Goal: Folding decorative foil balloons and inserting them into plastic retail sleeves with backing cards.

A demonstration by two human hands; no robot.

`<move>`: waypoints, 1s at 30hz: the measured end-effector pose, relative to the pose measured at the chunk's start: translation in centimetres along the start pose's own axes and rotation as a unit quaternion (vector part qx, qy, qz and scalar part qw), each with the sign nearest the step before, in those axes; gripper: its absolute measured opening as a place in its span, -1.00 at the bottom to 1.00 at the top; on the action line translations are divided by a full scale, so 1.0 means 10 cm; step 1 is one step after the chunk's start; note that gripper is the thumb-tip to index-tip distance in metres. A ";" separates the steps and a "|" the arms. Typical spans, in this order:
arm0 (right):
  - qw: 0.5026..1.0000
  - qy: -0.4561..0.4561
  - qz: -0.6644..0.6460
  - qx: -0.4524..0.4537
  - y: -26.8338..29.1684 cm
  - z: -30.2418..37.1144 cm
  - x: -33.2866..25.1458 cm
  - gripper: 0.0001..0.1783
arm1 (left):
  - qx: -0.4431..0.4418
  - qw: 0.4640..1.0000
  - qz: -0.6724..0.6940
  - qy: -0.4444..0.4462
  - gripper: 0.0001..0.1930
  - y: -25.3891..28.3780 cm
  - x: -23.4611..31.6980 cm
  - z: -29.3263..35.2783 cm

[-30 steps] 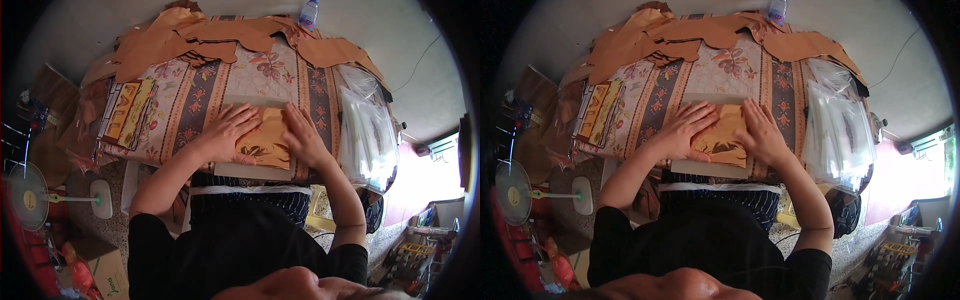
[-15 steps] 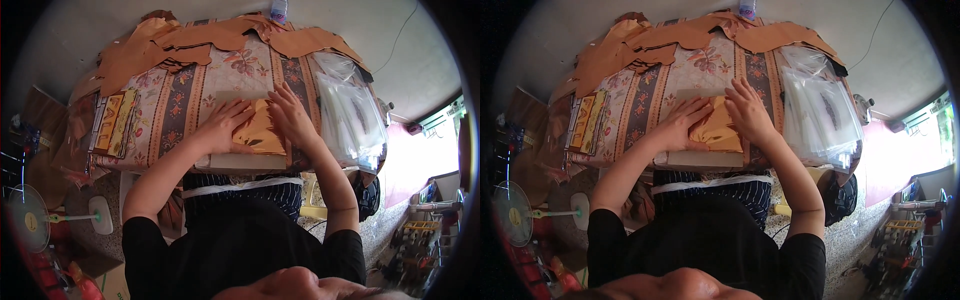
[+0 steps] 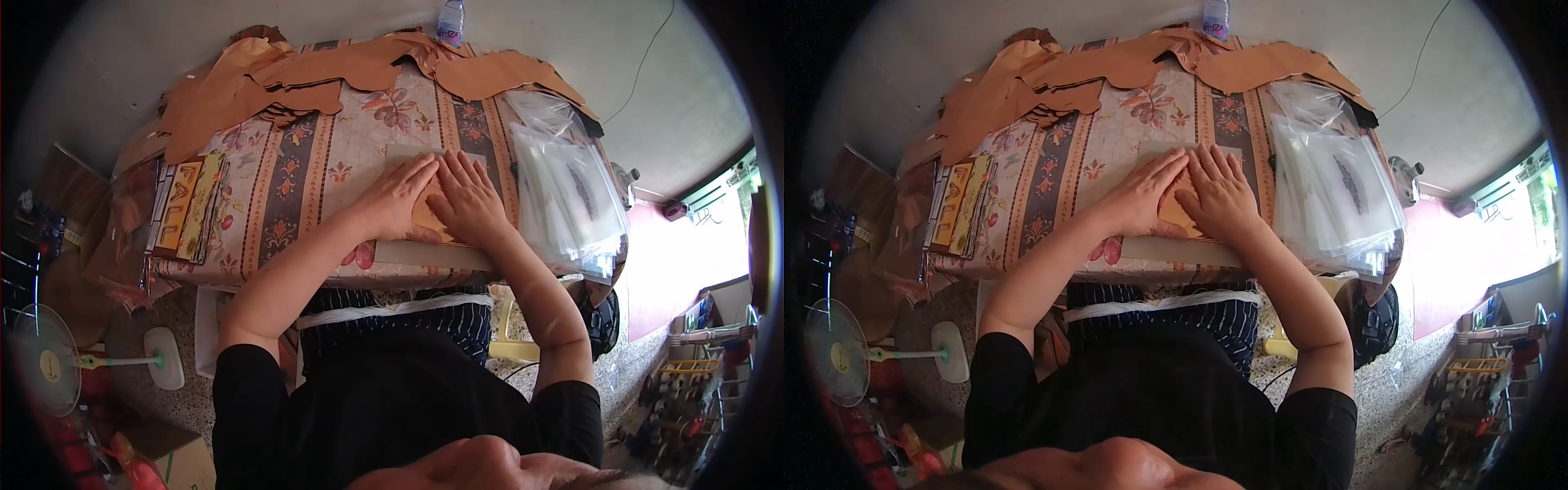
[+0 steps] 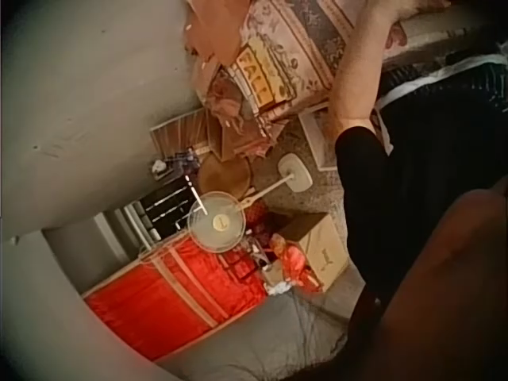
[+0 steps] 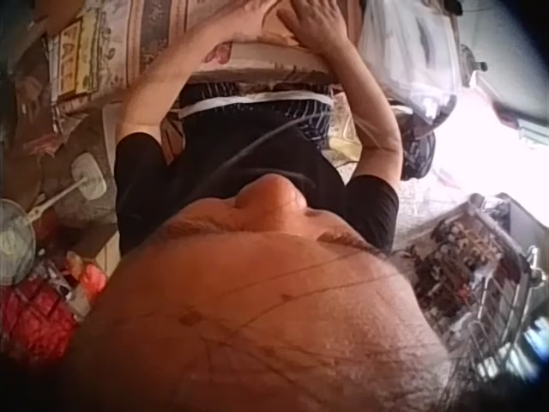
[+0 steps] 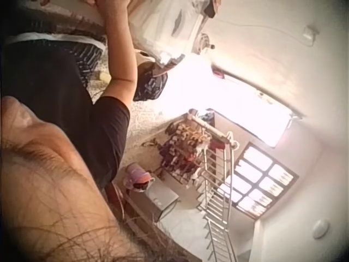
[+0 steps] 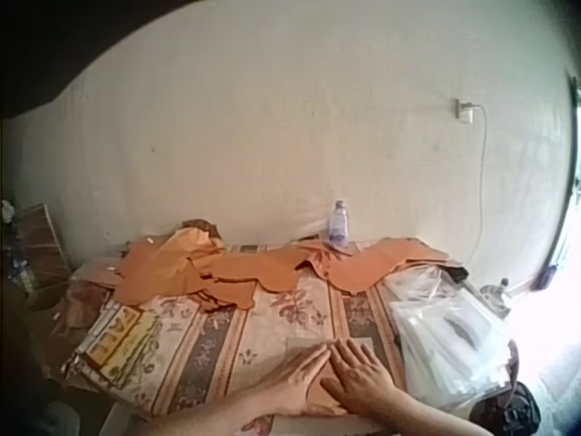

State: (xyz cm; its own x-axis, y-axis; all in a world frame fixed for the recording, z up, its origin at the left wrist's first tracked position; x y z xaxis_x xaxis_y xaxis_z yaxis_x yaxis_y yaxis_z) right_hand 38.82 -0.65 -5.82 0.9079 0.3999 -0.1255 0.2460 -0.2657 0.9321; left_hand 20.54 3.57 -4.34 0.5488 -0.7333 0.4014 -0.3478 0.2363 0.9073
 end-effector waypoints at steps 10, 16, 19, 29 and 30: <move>0.999 -0.014 0.017 -0.029 0.06 0.02 -0.02 -0.27 | 0.125 0.976 0.170 0.047 -0.63 0.29 -0.20 0.03; 0.999 0.008 0.037 -0.023 0.02 0.00 0.00 -0.29 | 0.164 0.970 0.149 -0.098 -0.82 0.15 0.13 -0.39; 0.997 -0.071 -0.017 0.021 -0.38 0.06 0.22 -0.42 | 0.118 0.966 0.136 -0.186 -0.81 0.01 0.63 -0.85; 0.998 0.002 0.036 -0.047 -0.14 -0.05 0.11 -0.23 | 0.068 0.969 -0.019 -0.237 -0.80 -0.71 1.40 -1.59; 0.998 -0.003 0.030 -0.054 -0.12 -0.05 0.09 -0.22 | 0.040 0.966 -0.035 -0.253 -0.79 -0.73 1.39 -1.60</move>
State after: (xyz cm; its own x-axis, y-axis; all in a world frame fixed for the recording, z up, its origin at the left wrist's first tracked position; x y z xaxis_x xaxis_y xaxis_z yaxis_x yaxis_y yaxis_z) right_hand 39.21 0.50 -6.89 0.9224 0.3799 -0.0696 0.1528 -0.1935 0.9691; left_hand 42.90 1.84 -3.35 0.1393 -0.9680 0.2086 -0.3925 0.1394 0.9091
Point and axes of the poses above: each hand's wrist, its own z-axis away from the middle knuckle, its own y-axis out of the back of the hand, x = y × z, the point moved 1 cm from there along -z, towards the middle knuckle, and after that the axes turned 4 degrees about y, right-handed, at the moved point
